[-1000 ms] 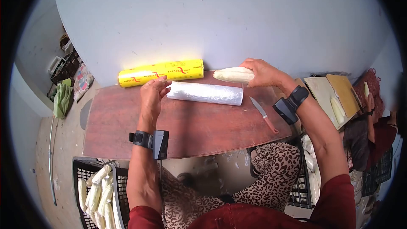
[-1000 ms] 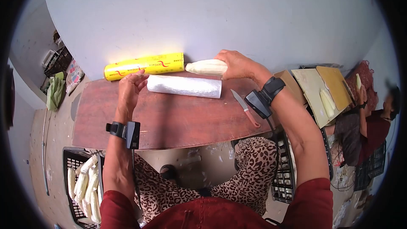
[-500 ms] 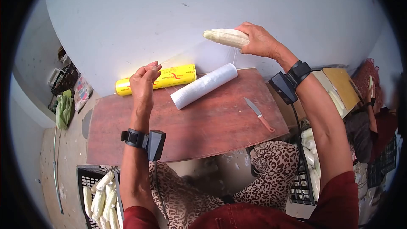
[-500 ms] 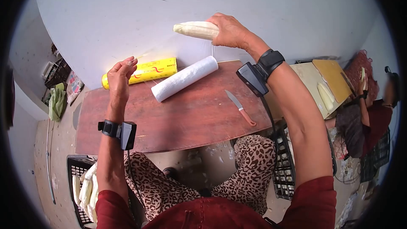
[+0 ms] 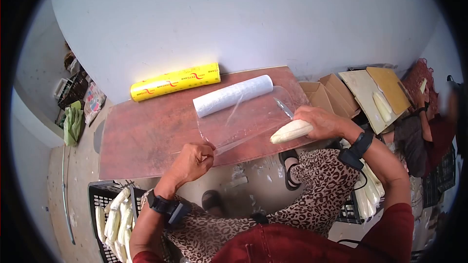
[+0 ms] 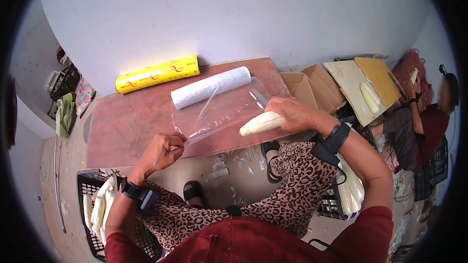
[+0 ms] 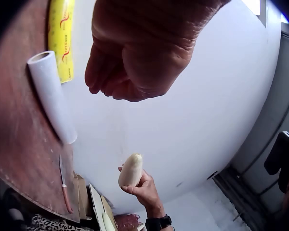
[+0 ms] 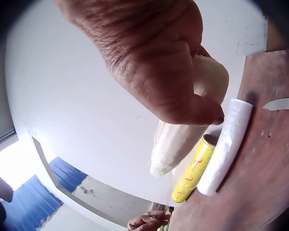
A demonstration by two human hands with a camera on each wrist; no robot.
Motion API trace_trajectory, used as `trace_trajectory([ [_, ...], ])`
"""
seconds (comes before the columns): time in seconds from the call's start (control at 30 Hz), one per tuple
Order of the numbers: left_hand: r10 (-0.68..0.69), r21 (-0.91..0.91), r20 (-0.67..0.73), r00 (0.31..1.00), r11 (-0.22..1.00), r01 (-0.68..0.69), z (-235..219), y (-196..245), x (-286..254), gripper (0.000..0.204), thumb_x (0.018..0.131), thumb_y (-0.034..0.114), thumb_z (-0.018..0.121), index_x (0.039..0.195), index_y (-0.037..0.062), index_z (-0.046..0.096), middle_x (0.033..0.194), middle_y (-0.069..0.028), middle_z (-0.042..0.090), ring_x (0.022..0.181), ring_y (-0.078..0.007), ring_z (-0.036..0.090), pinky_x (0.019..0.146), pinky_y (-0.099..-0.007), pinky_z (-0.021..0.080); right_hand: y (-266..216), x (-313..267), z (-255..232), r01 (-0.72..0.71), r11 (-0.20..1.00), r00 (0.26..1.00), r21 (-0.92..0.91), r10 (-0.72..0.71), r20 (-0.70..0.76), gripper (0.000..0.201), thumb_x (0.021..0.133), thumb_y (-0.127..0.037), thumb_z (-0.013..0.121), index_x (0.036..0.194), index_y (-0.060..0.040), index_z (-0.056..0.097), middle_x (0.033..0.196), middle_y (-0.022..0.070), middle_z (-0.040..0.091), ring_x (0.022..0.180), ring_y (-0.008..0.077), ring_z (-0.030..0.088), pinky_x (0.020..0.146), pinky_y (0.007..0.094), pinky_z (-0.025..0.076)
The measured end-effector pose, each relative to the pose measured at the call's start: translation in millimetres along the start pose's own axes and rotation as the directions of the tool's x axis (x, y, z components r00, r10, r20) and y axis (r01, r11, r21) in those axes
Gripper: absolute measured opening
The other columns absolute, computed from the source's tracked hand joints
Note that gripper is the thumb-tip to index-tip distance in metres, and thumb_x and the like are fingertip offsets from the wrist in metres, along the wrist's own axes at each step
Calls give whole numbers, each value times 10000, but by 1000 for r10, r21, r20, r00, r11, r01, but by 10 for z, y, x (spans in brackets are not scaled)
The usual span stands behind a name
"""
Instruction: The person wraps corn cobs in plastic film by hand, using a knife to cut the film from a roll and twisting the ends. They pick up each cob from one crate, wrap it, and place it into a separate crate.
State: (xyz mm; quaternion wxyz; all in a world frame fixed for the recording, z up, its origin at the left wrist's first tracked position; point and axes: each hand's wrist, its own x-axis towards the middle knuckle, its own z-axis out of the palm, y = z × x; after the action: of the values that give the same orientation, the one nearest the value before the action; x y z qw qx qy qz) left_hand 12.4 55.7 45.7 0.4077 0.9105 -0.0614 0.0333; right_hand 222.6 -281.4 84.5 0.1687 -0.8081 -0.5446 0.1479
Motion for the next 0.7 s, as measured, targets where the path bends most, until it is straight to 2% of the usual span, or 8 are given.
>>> trace_trajectory([
  [0.03, -16, 41, 79, 997, 999, 13, 85, -20, -40, 53, 751, -15, 597, 775, -58, 616, 918, -155, 671, 768, -263, 652, 689, -332, 507, 40, -49, 124, 16, 999, 999, -28, -15, 43, 387, 694, -35, 648, 1074, -64, 582, 1095, 110, 562, 1102, 326, 534, 947, 414, 423],
  [0.07, -45, 49, 123, 991, 998, 39, 174, -79, -68, 62, 742, -9, 600, 785, -48, 619, 880, -169, 657, 737, -305, 642, 690, -333, 507, 76, -71, 231, 17, 1000, 995, -25, -15, 101, 372, 700, -31, 634, 1067, -63, 584, 1080, 115, 562, 1097, 326, 535, 951, 414, 417],
  [0.2, -9, 107, 190, 982, 994, -12, 477, -424, -133, 43, 708, 10, 614, 733, -24, 606, 819, -166, 632, 739, -328, 622, 678, -363, 500, 125, -59, 559, 9, 984, 954, -179, 45, 297, 351, 707, -14, 605, 1053, -63, 596, 1063, 125, 560, 1097, 327, 535, 934, 417, 411],
  [0.3, -14, 121, 260, 966, 992, -18, 636, -557, -185, 52, 687, 26, 621, 695, -7, 581, 767, -164, 603, 737, -347, 601, 669, -383, 495, 137, -70, 765, 93, 984, 930, -152, -31, 366, 365, 699, -3, 607, 1059, -64, 603, 1077, 123, 561, 1113, 319, 530, 916, 455, 405],
  [0.33, -24, 128, 283, 959, 992, -13, 683, -578, -186, 62, 683, 32, 622, 686, -5, 572, 757, -164, 596, 738, -350, 596, 669, -390, 493, 200, -74, 877, 86, 994, 933, -74, -54, 357, 362, 691, -11, 623, 1049, -63, 610, 1088, 111, 560, 1107, 307, 534, 893, 498, 395],
  [0.43, -40, 129, 335, 942, 992, -4, 791, -655, -166, 84, 688, 52, 620, 683, -7, 561, 747, -167, 587, 745, -355, 592, 674, -401, 494, 155, -137, 975, 33, 980, 901, -195, 55, 431, 360, 680, -20, 643, 1037, -56, 615, 1103, 106, 556, 1097, 308, 539, 873, 540, 389],
  [0.57, -63, 204, 362, 930, 979, -13, 914, -816, -150, 114, 697, 82, 618, 695, -19, 564, 755, -170, 592, 750, -354, 594, 683, -405, 497, 174, -110, 1034, 71, 963, 885, -260, 59, 461, 351, 671, -47, 673, 1017, -69, 620, 1099, 95, 552, 1091, 308, 542, 855, 544, 394],
  [0.7, -51, 194, 363, 930, 981, -23, 894, -764, -153, 110, 706, 96, 613, 710, -10, 582, 796, -165, 607, 770, -361, 603, 687, -408, 506, 183, -140, 1043, 83, 955, 888, -286, 60, 457, 341, 666, -68, 695, 998, -75, 618, 1071, 86, 551, 1086, 299, 546, 854, 541, 396],
])
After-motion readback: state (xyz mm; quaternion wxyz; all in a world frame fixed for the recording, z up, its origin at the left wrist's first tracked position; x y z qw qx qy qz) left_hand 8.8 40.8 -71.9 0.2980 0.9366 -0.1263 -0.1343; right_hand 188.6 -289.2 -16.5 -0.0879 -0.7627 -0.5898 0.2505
